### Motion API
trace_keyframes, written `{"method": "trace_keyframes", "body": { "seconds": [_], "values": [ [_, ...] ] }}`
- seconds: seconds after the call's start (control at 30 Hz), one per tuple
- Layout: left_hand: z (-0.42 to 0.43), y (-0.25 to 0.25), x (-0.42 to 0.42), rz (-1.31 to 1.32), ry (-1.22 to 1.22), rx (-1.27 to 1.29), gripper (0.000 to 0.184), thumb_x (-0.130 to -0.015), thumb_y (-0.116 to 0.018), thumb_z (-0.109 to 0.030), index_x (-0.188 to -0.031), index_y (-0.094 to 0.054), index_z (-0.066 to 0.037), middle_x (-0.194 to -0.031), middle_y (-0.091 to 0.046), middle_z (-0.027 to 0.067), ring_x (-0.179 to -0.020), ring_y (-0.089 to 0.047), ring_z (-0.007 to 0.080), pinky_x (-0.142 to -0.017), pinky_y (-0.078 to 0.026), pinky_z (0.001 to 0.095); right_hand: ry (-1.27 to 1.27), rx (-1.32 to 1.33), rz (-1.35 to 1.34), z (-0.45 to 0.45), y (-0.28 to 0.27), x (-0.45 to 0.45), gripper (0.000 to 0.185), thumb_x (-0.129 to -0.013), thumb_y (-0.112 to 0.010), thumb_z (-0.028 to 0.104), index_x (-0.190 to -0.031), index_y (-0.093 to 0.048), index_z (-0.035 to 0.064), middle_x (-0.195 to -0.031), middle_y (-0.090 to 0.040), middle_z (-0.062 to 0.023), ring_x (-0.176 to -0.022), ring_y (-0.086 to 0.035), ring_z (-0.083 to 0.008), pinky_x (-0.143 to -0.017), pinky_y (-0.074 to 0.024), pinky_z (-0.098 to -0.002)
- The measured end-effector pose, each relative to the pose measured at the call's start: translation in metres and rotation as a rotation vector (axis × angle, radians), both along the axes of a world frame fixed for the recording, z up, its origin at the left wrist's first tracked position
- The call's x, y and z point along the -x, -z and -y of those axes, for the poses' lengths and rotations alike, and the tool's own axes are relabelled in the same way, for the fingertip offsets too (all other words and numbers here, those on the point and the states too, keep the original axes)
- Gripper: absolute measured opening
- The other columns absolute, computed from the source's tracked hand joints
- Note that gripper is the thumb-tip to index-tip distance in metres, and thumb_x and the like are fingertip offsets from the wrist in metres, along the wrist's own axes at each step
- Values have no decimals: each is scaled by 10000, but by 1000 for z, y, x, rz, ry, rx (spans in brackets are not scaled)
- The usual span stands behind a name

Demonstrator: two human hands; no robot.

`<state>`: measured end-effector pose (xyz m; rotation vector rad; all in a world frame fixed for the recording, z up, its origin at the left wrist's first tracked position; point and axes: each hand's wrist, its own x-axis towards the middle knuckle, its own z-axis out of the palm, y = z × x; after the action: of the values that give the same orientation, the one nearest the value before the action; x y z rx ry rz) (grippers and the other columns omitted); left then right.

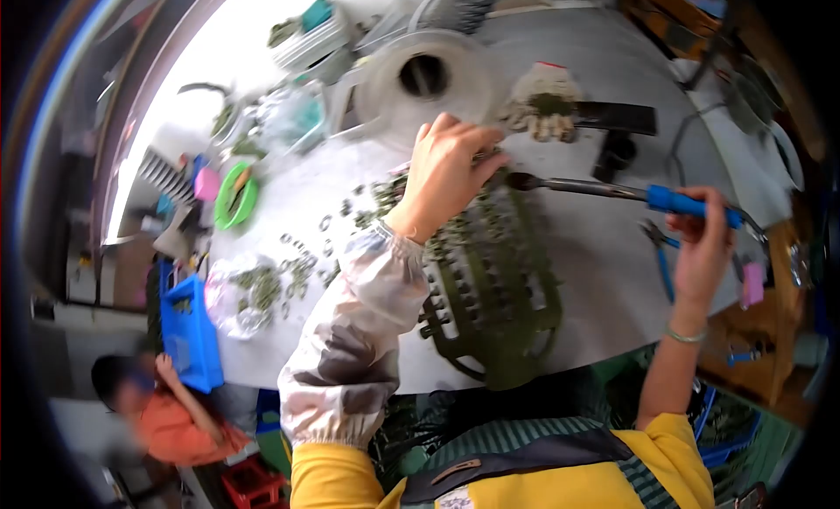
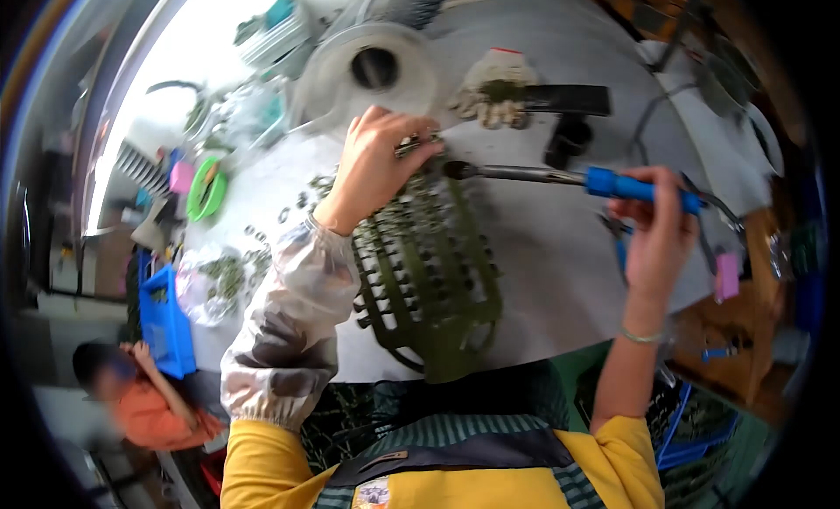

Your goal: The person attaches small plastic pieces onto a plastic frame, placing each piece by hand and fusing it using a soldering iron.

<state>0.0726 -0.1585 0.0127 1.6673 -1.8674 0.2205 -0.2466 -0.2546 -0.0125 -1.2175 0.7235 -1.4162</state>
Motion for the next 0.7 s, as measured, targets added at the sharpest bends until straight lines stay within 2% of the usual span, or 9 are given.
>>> {"method": "trace_keyframes", "body": {
  "seconds": [0.03,0.1,0.17,0.23,0.3,0.37,0.53,0.63,0.7],
  "values": [
    [-6,-12,-12,-116,21,62,194,-811,-743,-178,-956,-691,-60,-828,-686,52,-781,-610,252,-769,-470,361,18,-52,15,-1,-3,0,293,-971,-590,279,-931,-667,-1,-867,-698,-109,-625,-649,-131,-590,-540,-259],
    [-33,-21,-60,-475,-243,68,146,-824,-718,-113,-949,-688,-45,-857,-700,72,-733,-651,211,-718,-516,339,29,-63,51,1,-1,6,284,-970,-591,282,-927,-670,12,-888,-696,-114,-620,-645,-125,-589,-531,-250],
    [-74,0,-148,-462,-463,-62,144,-813,-717,-92,-949,-694,-51,-885,-710,84,-751,-678,179,-695,-537,311,9,-65,49,3,1,12,282,-971,-587,288,-929,-669,21,-909,-694,-114,-615,-640,-121,-587,-522,-246],
    [-123,40,-220,-254,-672,-323,225,-736,-772,-95,-952,-708,-85,-899,-711,90,-800,-685,208,-744,-541,339,0,-71,44,3,0,16,284,-973,-582,294,-933,-667,25,-923,-692,-113,-611,-634,-118,-585,-513,-240],
    [-156,60,-240,27,-656,-710,304,-658,-810,-83,-944,-710,-109,-886,-705,96,-817,-679,233,-768,-539,362,1,-82,32,0,-1,17,290,-975,-577,300,-937,-664,26,-932,-690,-109,-607,-629,-117,-582,-504,-232],
    [-172,78,-239,-86,-600,-742,349,-617,-818,-60,-944,-711,-124,-868,-698,98,-832,-671,246,-778,-534,379,24,-74,30,-2,-3,14,295,-979,-569,303,-946,-664,26,-930,-692,-107,-606,-625,-116,-580,-496,-226],
    [-185,92,-233,-349,-624,-577,247,-675,-790,-70,-859,-627,-59,-733,-659,67,-681,-642,201,-659,-504,315,44,-62,14,-6,-5,17,284,-976,-578,285,-937,-664,18,-921,-695,-117,-614,-642,-121,-590,-523,-234],
    [-178,82,-215,-553,-707,-416,280,-770,-747,-43,-1043,-684,-45,-772,-658,36,-684,-628,127,-661,-515,281,37,-92,45,-10,-8,14,283,-975,-582,268,-925,-661,1,-903,-698,-127,-617,-656,-128,-590,-542,-243],
    [-157,52,-182,-778,-572,-241,313,-819,-730,-50,-1128,-680,-37,-811,-657,22,-731,-634,103,-682,-527,250,33,-46,32,-12,-10,14,284,-976,-582,254,-920,-652,-15,-886,-698,-132,-620,-664,-142,-585,-552,-260]
  ]
}}
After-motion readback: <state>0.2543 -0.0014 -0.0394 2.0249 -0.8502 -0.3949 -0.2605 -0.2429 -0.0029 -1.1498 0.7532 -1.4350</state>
